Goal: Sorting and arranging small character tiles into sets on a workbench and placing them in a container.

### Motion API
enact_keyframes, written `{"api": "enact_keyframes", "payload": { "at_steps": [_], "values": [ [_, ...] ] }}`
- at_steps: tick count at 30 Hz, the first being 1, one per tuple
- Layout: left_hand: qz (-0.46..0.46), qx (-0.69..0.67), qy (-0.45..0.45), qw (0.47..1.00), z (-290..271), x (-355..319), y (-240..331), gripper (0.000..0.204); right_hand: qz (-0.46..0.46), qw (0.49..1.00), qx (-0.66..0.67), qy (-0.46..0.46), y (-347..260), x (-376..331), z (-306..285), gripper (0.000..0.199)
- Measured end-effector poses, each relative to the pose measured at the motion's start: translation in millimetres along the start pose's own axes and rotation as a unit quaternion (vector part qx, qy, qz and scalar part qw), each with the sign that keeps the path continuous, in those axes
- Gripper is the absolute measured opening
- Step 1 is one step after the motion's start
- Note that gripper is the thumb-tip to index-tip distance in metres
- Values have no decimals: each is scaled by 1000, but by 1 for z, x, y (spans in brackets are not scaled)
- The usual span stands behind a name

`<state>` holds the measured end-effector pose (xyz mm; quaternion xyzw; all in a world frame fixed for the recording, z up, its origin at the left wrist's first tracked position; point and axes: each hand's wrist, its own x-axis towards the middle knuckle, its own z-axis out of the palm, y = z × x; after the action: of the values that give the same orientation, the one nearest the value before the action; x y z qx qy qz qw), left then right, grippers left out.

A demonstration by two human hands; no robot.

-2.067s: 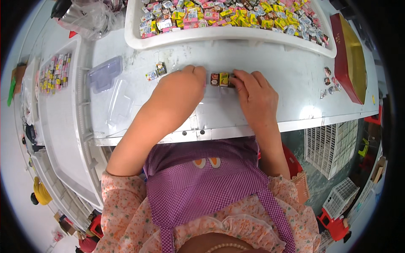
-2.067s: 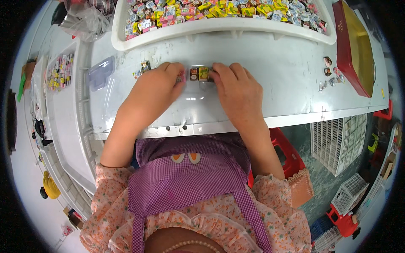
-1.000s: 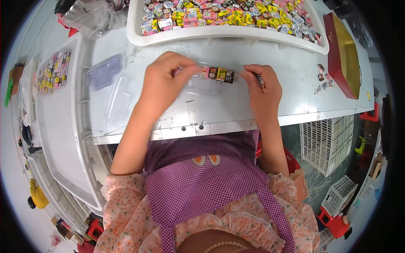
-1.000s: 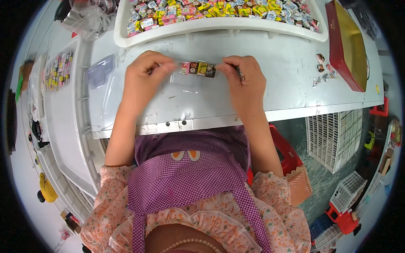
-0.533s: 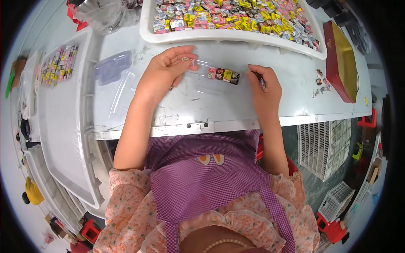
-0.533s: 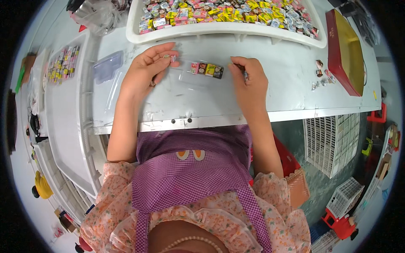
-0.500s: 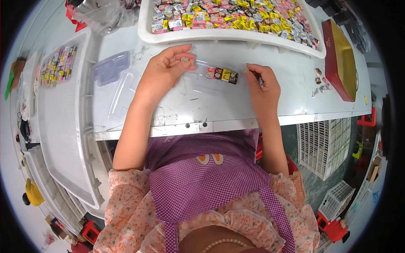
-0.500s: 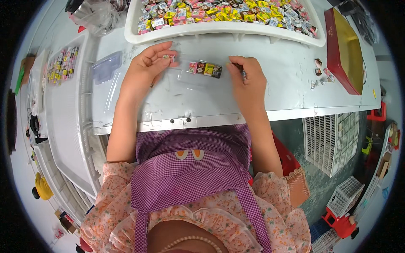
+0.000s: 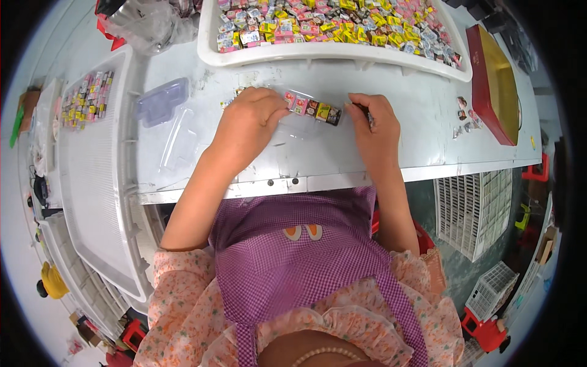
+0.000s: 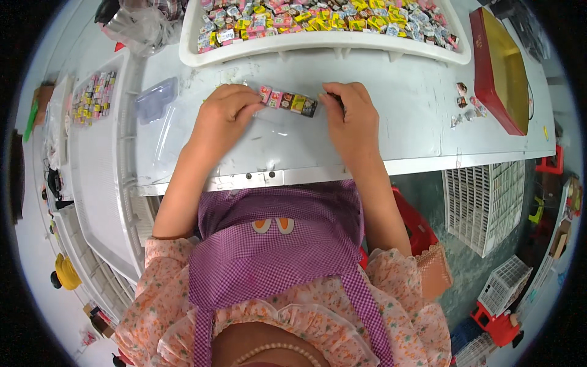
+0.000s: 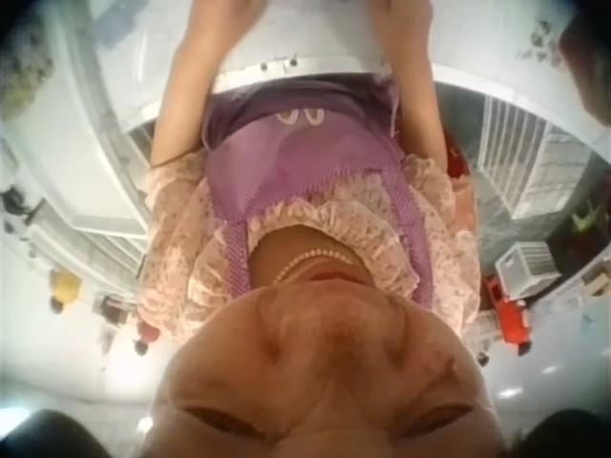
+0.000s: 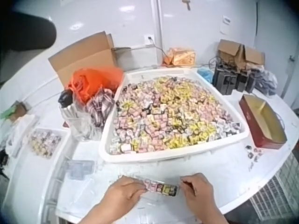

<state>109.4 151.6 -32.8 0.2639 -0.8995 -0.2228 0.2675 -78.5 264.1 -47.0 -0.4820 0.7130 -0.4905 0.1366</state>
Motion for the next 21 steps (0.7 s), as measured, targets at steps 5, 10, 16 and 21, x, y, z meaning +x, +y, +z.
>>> {"api": "enact_keyframes", "payload": {
  "at_steps": [5,10,16,21],
  "values": [
    [3,-19,-41,999,-2,6,0,9,-3,1000,1,9,1,1,0,14],
    [-306,-334,15,891,-17,7,6,12,-29,999,-9,10,4,1,4,16],
    [-327,-677,51,657,-27,10,-10,38,-25,999,-17,10,5,-1,0,16],
    [-286,-685,44,669,-23,7,-12,39,-19,1000,-7,9,2,0,1,16]
  ]
}}
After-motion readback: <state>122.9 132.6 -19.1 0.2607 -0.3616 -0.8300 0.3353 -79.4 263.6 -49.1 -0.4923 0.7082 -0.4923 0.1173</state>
